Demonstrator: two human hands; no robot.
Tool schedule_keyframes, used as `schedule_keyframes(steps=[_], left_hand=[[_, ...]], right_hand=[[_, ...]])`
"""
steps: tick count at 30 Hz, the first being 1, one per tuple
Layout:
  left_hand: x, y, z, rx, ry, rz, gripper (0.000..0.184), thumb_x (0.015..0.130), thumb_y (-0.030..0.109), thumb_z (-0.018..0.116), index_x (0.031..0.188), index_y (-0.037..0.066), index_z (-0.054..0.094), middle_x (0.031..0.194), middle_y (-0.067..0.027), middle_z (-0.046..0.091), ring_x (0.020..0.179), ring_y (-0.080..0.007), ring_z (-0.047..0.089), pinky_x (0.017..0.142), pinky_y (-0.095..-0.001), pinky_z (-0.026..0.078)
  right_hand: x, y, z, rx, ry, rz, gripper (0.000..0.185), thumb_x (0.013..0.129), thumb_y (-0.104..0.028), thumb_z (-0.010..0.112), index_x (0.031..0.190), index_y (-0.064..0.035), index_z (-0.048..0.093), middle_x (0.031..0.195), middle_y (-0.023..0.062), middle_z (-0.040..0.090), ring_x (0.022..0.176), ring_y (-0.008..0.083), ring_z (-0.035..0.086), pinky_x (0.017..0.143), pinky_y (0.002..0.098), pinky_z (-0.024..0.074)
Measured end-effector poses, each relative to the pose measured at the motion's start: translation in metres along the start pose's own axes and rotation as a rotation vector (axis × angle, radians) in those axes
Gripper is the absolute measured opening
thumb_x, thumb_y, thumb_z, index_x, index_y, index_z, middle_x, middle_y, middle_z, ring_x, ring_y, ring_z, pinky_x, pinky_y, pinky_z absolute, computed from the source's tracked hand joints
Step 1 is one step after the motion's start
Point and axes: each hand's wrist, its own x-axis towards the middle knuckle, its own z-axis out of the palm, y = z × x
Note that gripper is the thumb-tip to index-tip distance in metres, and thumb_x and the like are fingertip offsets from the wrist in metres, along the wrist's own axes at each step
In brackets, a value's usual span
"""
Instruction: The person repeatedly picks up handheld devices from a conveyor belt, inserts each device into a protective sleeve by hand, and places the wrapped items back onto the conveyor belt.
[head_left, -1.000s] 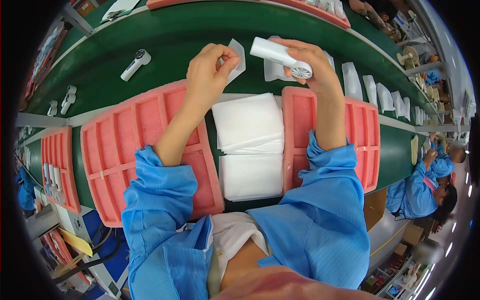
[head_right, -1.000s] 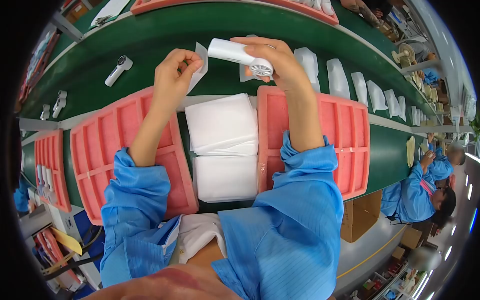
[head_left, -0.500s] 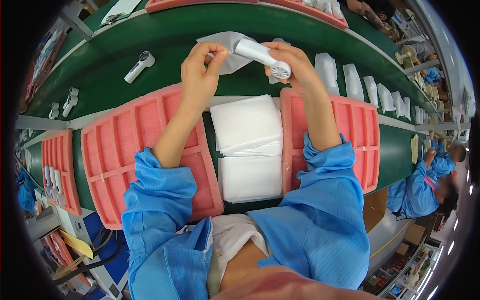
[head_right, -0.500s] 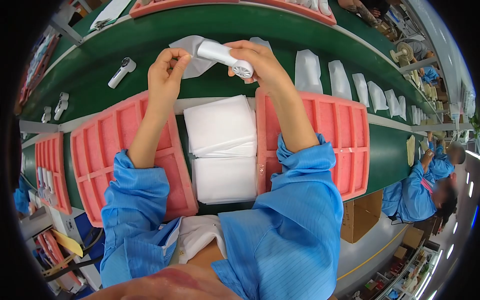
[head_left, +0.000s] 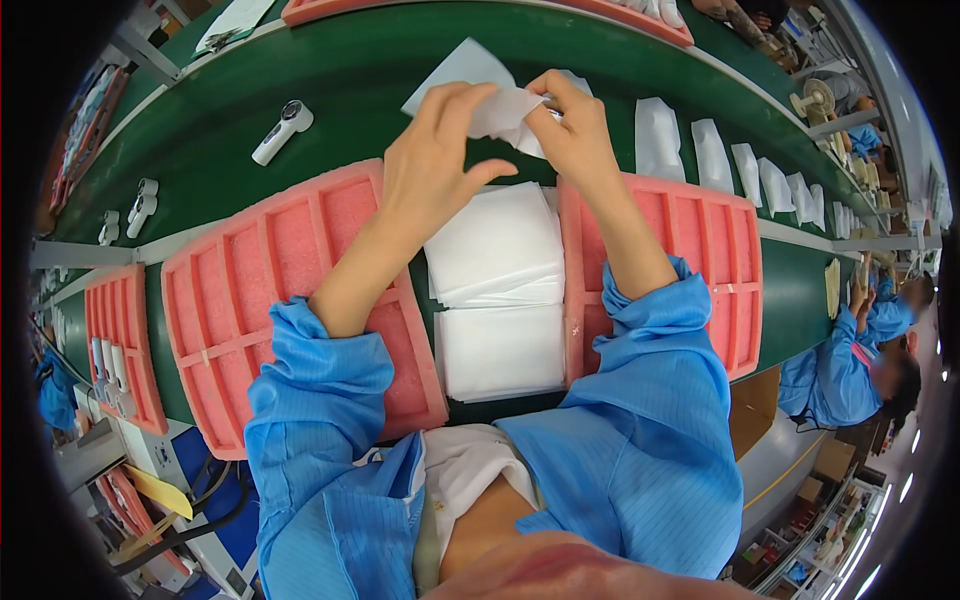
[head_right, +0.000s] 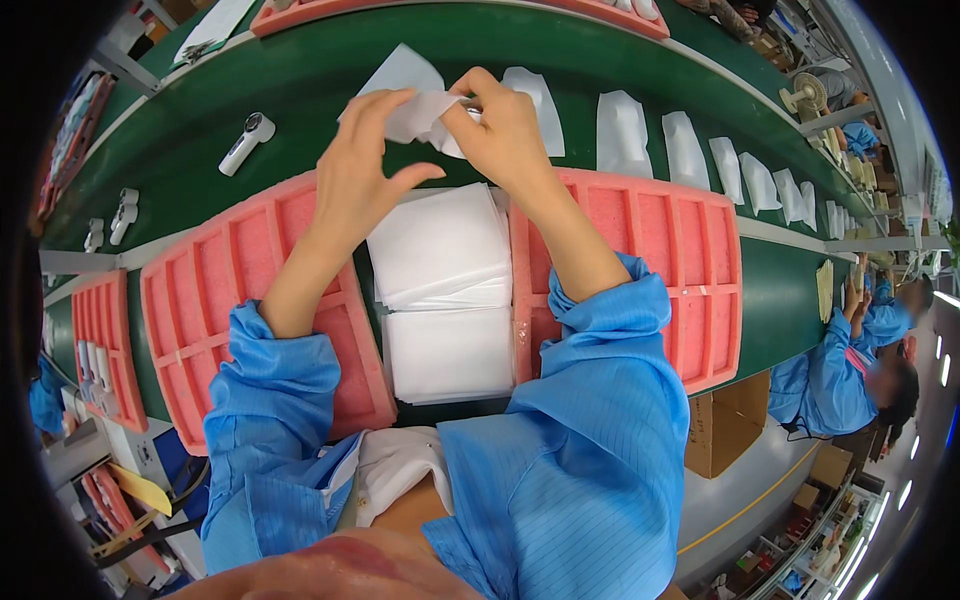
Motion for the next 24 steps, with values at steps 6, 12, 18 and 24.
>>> schedule_keyframes(steps=[6,12,18,24], left_hand=[[-0.008,-0.018,0.004,-0.219,-0.200,-0.352,0.061,0.072,0.007,0.081,0.125,0.004,0.052,0.111,-0.0098,0.062,0.097,-0.0150,0.063,0.081,-0.0291,0.052],[0.003,-0.005,-0.005,-0.579,0.046,-0.342,0.054,0.073,0.005,0.081,0.120,0.001,0.053,0.109,-0.0114,0.063,0.091,-0.0157,0.062,0.073,-0.0278,0.053],[0.003,-0.010,-0.013,-0.074,0.080,-0.020,0.019,0.082,0.005,0.073,0.096,0.001,0.061,0.104,-0.0066,0.064,0.081,-0.0111,0.059,0.067,-0.0241,0.049],[0.001,-0.023,-0.010,-0.477,0.176,-0.273,0.013,0.086,0.010,0.069,0.093,0.003,0.061,0.100,-0.0036,0.064,0.083,-0.0121,0.057,0.065,-0.0234,0.045]], right_hand=[[0.001,-0.013,-0.008,0.405,-0.065,0.146,0.041,0.100,-0.040,0.043,0.111,-0.0011,0.054,0.083,0.0097,0.066,0.075,0.0154,0.060,0.066,0.0297,0.0473],[-0.010,-0.031,0.015,0.927,-0.282,0.419,0.068,0.100,-0.056,0.033,0.144,-0.0038,0.033,0.134,0.0113,0.047,0.126,0.0223,0.046,0.102,0.0380,0.0418],[-0.011,-0.019,0.017,0.994,-0.372,0.395,0.066,0.094,-0.044,0.057,0.144,-0.0070,0.035,0.132,0.0137,0.048,0.122,0.0204,0.049,0.097,0.0348,0.0442],[-0.011,-0.031,0.016,0.831,-0.391,0.436,0.070,0.074,-0.013,0.080,0.135,-0.0062,0.046,0.118,0.0113,0.058,0.107,0.0180,0.058,0.084,0.0319,0.0505]])
